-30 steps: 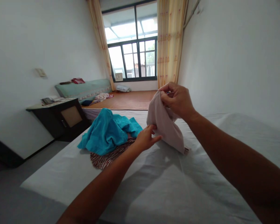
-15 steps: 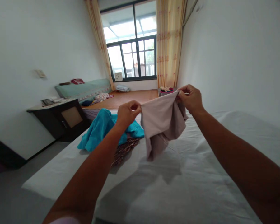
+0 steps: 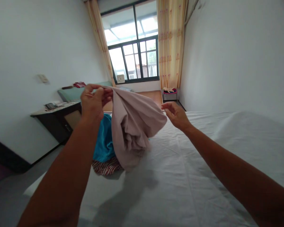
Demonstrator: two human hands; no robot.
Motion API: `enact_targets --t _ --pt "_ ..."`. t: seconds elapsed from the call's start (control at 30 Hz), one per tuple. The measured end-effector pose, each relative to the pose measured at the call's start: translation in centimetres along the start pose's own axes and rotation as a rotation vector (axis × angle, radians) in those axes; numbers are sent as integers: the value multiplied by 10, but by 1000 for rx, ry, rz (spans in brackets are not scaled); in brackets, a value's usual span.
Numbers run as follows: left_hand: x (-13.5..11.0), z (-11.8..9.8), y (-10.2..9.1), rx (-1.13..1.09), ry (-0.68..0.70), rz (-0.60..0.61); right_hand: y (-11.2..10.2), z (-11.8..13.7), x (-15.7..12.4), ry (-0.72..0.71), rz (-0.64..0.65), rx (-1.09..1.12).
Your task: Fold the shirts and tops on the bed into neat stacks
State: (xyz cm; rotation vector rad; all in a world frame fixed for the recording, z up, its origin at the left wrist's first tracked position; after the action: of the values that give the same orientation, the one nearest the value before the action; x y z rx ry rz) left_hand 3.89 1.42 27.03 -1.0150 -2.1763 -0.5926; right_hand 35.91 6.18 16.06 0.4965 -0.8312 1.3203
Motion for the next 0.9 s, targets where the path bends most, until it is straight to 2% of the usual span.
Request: enact_targets --t 0.07,0.13,0.2,0.23,0.27,0.33,0.37,0.47,0.53,0.57,0.63,0.7,0.8,0.9 --pt "17 11 -23 -146 -49 -123 10 -10 -12 24 89 -63" --pt "27 35 -41 -125 -116 -130 20 -22 -28 63 200 -125" --pt "27 67 -52 54 -210 -27 30 -33 -44 85 310 -161" --pt "23 79 -55 189 -209 37 35 -39 -52 88 356 -172" --pt "16 83 -58 342 -142 76 40 -44 -58 89 394 -183" --pt "-9 73 -52 604 111 144 51 -53 -70 89 453 -204" --pt "-29 64 -41 676 249 209 57 -57 -76 88 482 -214" --pt "-117 58 12 796 502 731 79 -65 -98 69 577 -225" --pt "-161 66 28 906 601 943 92 -68 -114 37 644 -224" --pt "-171 75 28 964 623 1002 97 -70 -122 20 676 -227" --pt "-165 98 16 1096 596 1015 102 -73 -136 -8 725 -235" --pt "-131 124 -8 1206 499 939 100 -79 -142 -20 734 -245" --pt "-72 166 -41 1239 356 865 93 -89 -140 21 690 -272" --pt "-35 203 -59 1188 289 818 88 -99 -137 85 632 -293"
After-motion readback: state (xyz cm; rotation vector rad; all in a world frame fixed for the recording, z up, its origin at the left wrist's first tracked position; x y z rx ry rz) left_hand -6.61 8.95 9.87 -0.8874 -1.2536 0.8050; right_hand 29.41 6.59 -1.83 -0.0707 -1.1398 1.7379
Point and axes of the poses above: each hand's wrist, its own x-axis towards the middle knuckle, its own y-axis out of the palm, z = x × y, the point moved 8 cm from there along x, towards the middle knuckle, and after that the axes turned 8 degrees about -z, right-handed, at the moved point
